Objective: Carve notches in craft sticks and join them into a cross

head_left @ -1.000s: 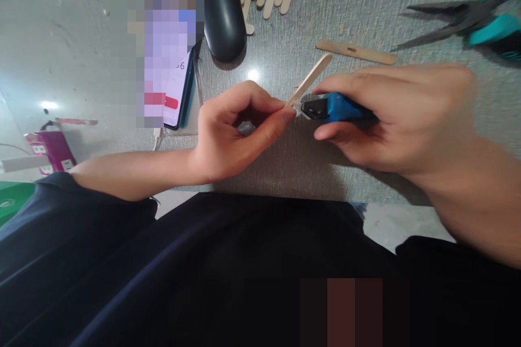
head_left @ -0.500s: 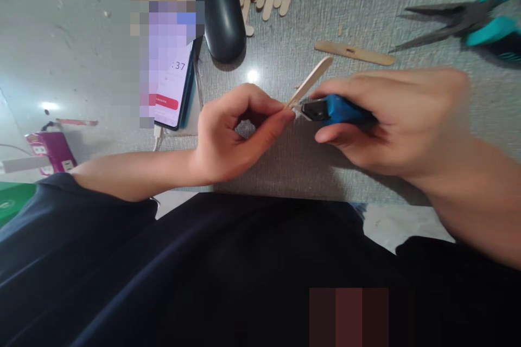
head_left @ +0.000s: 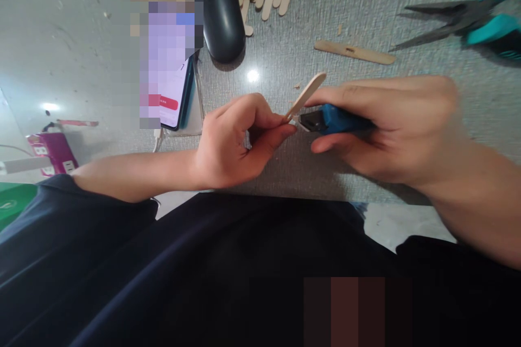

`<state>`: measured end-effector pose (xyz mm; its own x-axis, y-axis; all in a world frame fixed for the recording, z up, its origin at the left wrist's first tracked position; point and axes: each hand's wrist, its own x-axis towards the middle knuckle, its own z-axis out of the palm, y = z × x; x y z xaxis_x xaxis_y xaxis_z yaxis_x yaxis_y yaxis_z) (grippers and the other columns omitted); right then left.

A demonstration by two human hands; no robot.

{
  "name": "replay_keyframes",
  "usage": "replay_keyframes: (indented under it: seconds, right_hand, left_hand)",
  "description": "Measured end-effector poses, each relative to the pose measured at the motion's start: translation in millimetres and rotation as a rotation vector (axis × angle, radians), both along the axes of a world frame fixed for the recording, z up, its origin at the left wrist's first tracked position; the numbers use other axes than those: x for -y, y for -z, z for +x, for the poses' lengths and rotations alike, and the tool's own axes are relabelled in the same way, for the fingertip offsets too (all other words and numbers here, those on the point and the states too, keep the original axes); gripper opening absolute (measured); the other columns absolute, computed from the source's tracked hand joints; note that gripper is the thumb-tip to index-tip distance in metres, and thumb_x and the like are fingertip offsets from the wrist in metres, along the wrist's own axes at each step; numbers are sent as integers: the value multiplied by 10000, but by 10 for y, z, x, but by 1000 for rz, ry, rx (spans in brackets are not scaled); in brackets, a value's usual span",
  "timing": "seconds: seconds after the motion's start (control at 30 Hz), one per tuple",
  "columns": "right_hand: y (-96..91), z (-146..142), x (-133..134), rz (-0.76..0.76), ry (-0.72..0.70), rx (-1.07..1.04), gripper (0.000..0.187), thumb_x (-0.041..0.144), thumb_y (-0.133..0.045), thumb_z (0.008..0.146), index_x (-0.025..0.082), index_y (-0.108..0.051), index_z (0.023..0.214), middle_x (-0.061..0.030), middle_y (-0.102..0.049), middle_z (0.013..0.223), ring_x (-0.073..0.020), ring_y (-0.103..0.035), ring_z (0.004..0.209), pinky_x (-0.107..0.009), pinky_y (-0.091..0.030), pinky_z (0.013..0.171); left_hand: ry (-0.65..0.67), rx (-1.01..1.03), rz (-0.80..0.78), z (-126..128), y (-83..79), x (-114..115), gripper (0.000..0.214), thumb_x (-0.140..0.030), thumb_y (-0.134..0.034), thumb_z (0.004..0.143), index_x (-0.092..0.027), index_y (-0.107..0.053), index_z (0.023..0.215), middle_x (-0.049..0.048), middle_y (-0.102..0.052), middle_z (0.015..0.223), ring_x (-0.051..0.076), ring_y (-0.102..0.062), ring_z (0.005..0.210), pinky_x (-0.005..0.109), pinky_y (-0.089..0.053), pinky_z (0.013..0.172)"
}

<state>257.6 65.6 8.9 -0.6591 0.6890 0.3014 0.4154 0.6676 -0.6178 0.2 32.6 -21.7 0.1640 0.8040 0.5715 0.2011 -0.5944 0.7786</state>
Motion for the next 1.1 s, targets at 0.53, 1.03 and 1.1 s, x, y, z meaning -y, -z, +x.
replay_keyframes:
  seconds: [0.53, 1.03, 1.1]
  right_hand:
    - [20, 59, -3, -80, -78, 37, 567, 803, -612, 1167, 297, -828, 1302, -11, -820, 911, -205, -769, 771, -366, -500, 668]
    - [55, 21, 7, -87, -86, -28, 564, 827, -538, 1184, 358, -833, 1289, 23, -738, 774, -204, -683, 634, -395, -452, 639]
    - [40, 25, -4, -83, -122, -32, 546, 800, -573, 1184, 325, -821, 1285, 18, -742, 794, -193, -686, 641, -381, -453, 632]
  left_hand:
    - [159, 56, -115, -45, -10, 24, 216, -297, -742, 1142, -271, -574, 1009, -36, -657, 779, 92, -605, 614, 254, -458, 514]
    - [327, 92, -314, -118, 10, 30, 191, -206, -814, 1030, -266, -646, 965, -26, -639, 773, 142, -665, 642, 295, -641, 589]
    - [342, 86, -323, -125, 21, 23, 192, -193, -812, 1018, -267, -643, 966, -29, -640, 773, 139, -658, 634, 295, -646, 595]
